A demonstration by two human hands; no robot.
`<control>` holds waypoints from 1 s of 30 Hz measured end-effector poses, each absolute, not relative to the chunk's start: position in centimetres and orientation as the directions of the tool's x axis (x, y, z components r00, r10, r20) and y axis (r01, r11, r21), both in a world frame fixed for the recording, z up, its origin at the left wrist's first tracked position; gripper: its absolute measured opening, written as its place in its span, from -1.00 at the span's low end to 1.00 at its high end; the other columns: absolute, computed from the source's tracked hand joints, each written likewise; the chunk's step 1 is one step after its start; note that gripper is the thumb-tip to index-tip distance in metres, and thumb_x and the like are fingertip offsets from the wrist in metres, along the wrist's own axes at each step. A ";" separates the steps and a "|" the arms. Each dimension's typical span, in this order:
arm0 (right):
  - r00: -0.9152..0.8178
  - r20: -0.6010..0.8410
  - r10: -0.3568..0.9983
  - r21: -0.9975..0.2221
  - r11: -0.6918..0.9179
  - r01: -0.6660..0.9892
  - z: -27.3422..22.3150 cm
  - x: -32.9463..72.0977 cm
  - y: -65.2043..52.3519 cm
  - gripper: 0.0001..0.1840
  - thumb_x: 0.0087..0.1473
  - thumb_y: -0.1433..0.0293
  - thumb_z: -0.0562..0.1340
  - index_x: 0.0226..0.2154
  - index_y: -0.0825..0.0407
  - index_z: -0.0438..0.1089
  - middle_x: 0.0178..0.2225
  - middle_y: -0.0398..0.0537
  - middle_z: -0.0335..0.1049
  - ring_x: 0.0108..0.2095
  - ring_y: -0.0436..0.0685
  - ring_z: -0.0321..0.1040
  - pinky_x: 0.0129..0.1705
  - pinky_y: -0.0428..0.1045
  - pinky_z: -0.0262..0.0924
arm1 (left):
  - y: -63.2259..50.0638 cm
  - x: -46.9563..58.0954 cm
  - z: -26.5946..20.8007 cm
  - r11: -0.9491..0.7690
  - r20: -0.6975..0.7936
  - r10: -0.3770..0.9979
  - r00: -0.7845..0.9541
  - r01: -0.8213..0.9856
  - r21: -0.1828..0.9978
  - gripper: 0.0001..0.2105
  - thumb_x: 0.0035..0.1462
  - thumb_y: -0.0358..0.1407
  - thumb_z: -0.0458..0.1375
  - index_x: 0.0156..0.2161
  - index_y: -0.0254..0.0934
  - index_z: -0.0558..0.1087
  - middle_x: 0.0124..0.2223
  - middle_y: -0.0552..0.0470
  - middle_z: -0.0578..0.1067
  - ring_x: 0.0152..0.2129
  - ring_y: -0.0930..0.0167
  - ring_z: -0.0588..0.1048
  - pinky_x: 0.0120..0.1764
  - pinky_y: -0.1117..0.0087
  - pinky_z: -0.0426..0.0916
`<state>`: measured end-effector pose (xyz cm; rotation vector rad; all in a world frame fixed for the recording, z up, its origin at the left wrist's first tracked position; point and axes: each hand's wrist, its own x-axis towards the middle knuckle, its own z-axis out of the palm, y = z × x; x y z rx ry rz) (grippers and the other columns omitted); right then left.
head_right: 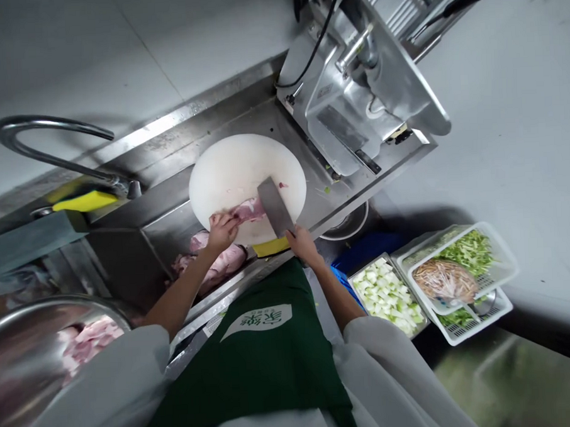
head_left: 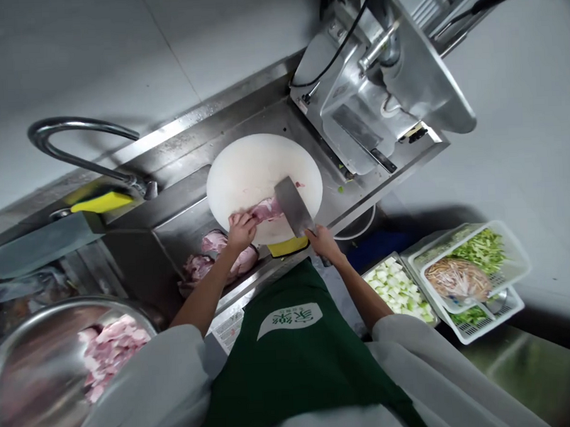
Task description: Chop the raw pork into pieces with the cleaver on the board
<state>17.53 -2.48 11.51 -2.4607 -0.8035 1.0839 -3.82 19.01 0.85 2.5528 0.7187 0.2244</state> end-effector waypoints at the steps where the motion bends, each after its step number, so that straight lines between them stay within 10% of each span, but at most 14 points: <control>1: 0.555 -0.552 0.622 -0.484 -0.782 0.393 12.1 17.4 -2.3 -0.70 0.36 0.27 0.13 -0.17 0.14 0.46 -0.45 0.02 0.50 -0.36 0.17 0.48 -0.26 -0.04 0.25 | 18.4 -4.3 0.9 -0.734 0.039 0.555 0.831 0.468 0.492 -0.71 0.29 -0.32 0.05 -0.03 -0.14 0.61 -0.04 -0.15 0.55 -0.05 0.13 0.39 0.10 0.02 0.13; 9: 0.656 -0.277 0.702 -0.425 -0.702 0.571 15.6 13.4 4.2 -0.48 0.47 0.26 -0.18 0.23 0.24 0.18 -0.19 0.27 0.54 -0.20 0.29 0.52 -0.12 0.08 0.29 | 16.2 -5.5 0.8 -0.655 0.080 0.679 0.730 0.552 0.517 -0.74 0.35 -0.21 0.08 -0.04 -0.11 0.62 -0.01 -0.09 0.59 -0.03 0.15 0.39 0.11 0.06 0.10; 15: 0.460 -0.554 0.694 -0.285 -0.677 0.679 10.9 10.0 5.6 -0.40 0.32 0.54 -0.03 0.36 0.39 0.04 -0.03 0.48 0.49 -0.04 0.35 0.52 0.00 0.12 0.33 | 16.4 -5.2 0.5 -0.644 0.045 0.665 0.746 0.541 0.542 -0.74 0.32 -0.29 0.07 -0.06 -0.13 0.61 -0.03 -0.11 0.58 -0.01 0.14 0.39 0.11 0.05 0.09; 23: 0.554 -0.387 0.737 -0.369 -0.675 0.639 11.7 13.3 2.5 -0.59 0.40 0.32 -0.04 0.07 0.19 0.36 -0.08 0.31 0.54 -0.07 0.30 0.50 -0.03 0.05 0.28 | 17.0 -5.3 1.4 -0.602 0.061 0.710 0.701 0.561 0.568 -0.84 0.20 -0.27 0.17 -0.19 -0.21 0.58 -0.04 -0.12 0.54 -0.01 0.13 0.40 0.12 0.05 0.14; 30: 0.732 -0.285 0.619 -0.492 -0.750 0.443 12.2 17.4 -3.8 -0.63 0.33 0.23 -0.01 -0.21 0.10 0.40 -0.47 0.07 0.47 -0.38 0.20 0.46 -0.32 -0.03 0.26 | 17.2 0.6 3.3 -0.349 -0.079 0.887 0.454 0.774 0.528 -0.49 0.19 -0.02 0.21 0.14 -0.29 0.44 0.23 -0.42 0.34 0.16 -0.16 0.25 0.09 -0.19 0.17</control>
